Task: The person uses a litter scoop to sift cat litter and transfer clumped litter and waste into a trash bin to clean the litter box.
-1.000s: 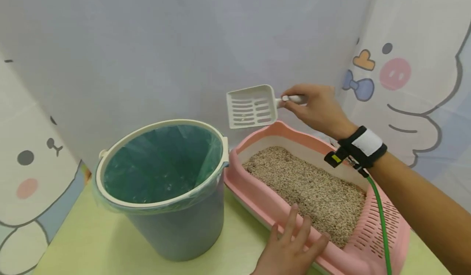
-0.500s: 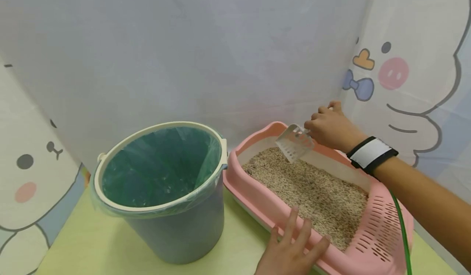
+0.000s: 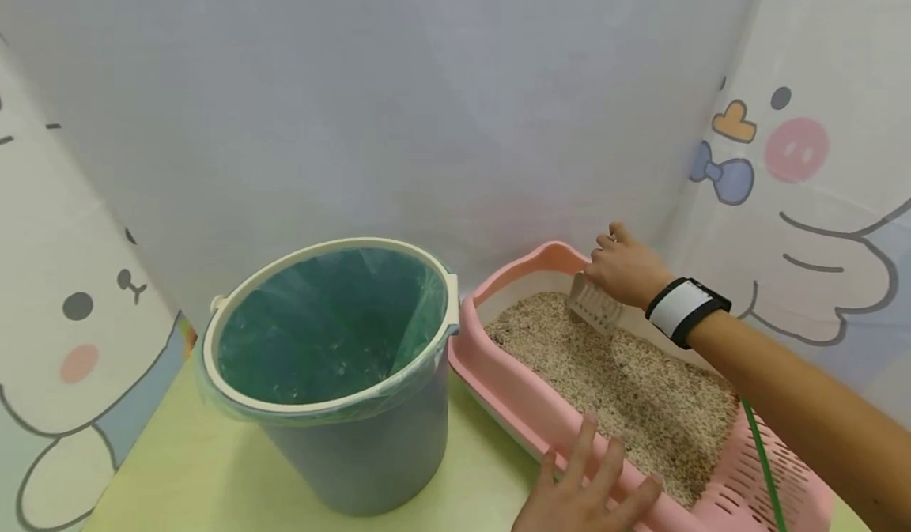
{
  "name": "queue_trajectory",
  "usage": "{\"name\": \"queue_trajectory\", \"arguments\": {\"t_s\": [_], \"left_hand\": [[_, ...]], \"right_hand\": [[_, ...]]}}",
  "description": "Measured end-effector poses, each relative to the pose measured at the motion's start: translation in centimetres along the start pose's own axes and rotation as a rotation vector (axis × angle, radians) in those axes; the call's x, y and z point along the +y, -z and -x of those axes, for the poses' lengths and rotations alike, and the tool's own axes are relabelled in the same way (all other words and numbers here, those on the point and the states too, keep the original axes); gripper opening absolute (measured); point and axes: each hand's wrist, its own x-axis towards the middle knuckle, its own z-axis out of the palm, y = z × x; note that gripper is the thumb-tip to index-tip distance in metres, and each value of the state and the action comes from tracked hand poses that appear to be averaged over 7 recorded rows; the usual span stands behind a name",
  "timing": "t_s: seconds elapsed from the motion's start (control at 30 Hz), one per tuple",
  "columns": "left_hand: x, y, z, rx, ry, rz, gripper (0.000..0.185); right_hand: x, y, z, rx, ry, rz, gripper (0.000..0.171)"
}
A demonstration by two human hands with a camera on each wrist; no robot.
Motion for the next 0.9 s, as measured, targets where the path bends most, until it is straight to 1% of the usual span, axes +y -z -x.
{"name": "queue_trajectory", "arguments": {"t_s": [0.1,0.23,0.37,0.43,0.5,0.6,0.7,0.8,0.9], "left_hand": [[0.1,-0.1,0.1,0.003,0.006,-0.011,0.079],[0.1,-0.1,0.0,-0.03,-0.003,-0.004,0.075],[0.0,0.0,-0.1,-0.053,-0.009,0.015,0.074],[-0.2,0.1,-0.1,-0.063,-0.012,0.028,0.076],[-0.3,0.1,0.0,-0.07,-0.014,0.041,0.078],[-0.3,0.1,0.0,-0.05,-0.013,0.032,0.08],[-0.1,0.1,0.1,-0.023,-0.007,0.025,0.081],[0.0,0.1,0.1,-0.01,-0.004,0.022,0.082],[0.1,0.0,0.1,0.001,0.0,0.022,0.082]], "right_hand": [[-0.2,-0.5,-0.2,-0.008,0.002,-0.004,0.035],[-0.3,-0.8,-0.2,-0.03,-0.029,-0.042,0.035],[-0.4,-1.0,-0.7,-0.048,-0.061,-0.144,0.026],[-0.6,-1.0,-1.2,-0.04,-0.057,-0.196,0.025],[-0.8,-0.9,-1.6,-0.025,-0.041,-0.224,0.027],[-1.1,-0.6,-2.0,-0.013,-0.02,-0.236,0.029],[-1.3,-0.3,-2.1,-0.024,-0.022,-0.247,0.03],[-1.5,-0.2,-2.1,-0.04,-0.032,-0.266,0.028],[-1.6,-0.1,-2.3,-0.038,-0.029,-0.291,0.021]]}}
